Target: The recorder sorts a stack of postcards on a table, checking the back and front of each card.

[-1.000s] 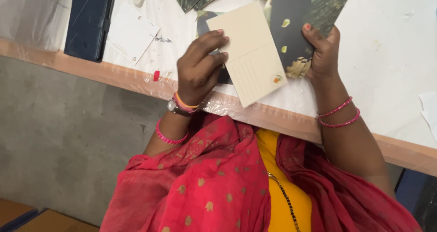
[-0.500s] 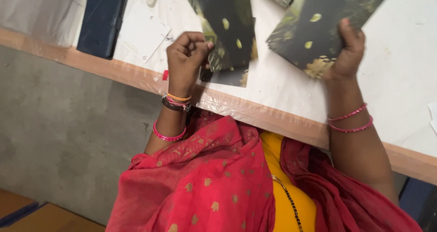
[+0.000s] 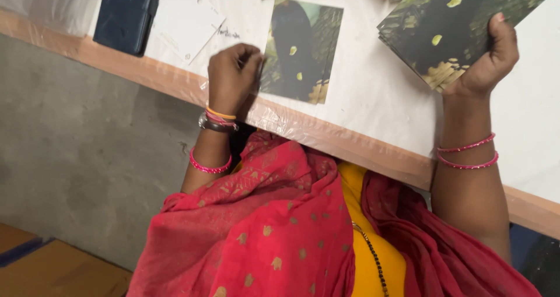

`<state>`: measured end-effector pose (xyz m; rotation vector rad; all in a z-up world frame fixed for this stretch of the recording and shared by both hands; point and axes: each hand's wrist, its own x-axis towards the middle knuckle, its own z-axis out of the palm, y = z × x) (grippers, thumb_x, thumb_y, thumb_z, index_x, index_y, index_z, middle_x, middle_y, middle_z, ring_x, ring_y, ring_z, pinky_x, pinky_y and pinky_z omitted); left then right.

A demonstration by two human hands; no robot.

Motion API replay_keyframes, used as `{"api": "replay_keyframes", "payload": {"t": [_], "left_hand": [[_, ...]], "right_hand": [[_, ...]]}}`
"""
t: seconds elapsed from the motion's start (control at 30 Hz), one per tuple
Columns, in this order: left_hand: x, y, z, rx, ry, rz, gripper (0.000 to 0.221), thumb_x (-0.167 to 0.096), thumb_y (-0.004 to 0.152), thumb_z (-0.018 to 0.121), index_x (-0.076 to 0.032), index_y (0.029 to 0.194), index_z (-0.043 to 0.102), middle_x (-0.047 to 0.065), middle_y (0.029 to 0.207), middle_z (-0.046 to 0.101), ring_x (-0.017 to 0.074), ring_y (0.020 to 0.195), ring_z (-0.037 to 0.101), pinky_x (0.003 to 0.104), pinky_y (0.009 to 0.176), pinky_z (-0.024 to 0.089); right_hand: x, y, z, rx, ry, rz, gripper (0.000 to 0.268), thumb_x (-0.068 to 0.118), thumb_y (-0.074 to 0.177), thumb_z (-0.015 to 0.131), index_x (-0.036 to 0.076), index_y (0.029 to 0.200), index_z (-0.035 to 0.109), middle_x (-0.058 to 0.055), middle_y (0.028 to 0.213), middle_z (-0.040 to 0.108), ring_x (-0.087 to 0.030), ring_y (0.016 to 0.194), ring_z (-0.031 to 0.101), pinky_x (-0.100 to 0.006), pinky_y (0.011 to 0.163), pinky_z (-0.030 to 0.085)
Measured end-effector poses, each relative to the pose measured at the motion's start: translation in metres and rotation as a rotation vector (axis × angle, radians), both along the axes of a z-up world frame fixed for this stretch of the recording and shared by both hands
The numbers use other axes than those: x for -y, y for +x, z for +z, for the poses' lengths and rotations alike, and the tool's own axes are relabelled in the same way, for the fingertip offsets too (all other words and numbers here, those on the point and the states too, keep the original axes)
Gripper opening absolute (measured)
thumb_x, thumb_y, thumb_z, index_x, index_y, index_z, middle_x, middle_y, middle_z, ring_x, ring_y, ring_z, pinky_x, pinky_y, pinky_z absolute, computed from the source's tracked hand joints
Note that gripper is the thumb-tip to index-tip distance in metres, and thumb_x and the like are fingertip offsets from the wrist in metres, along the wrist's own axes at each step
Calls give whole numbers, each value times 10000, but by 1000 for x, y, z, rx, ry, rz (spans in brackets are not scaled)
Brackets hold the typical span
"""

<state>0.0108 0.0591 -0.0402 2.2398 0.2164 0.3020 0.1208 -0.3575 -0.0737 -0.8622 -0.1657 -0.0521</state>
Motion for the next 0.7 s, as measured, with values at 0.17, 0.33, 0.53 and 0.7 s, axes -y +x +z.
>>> {"api": "replay_keyframes", "payload": {"t": [0.17,0.33,0.53,0.7], "left_hand": [[-21,0,12,-38,-398,46,173,-94,1018,624,21,1070,744,21,766,708,73,639,649,236,564,524],[-13,-3,17,5,-490,-7,211,-106,1045,606,16,1171,722,23,844,727,74,701,666,228,611,541],[50,-2,30,131,-449,-305,310,-149,1059,656,26,1315,641,96,1144,701,124,973,667,265,856,556],[57,3,37,121,-355,-349,369,-192,1052,684,11,1352,616,109,1313,646,146,941,625,279,836,535]], "right_hand": [[-12,-8,13,-91,-27,30,278,192,1177,510,-62,1224,611,-160,1153,667,-242,1037,676,-345,960,568],[-23,-19,-1,-67,-110,89,218,133,1205,563,-82,1220,595,-162,1138,663,-239,1004,672,-335,936,561],[-63,-41,20,-68,-220,193,267,169,1123,639,-53,1268,609,-129,1113,695,-197,976,702,-301,917,597],[-55,-38,20,-72,-207,204,243,157,1121,664,-33,1262,613,-124,1107,701,-188,968,708,-295,901,603]]}}
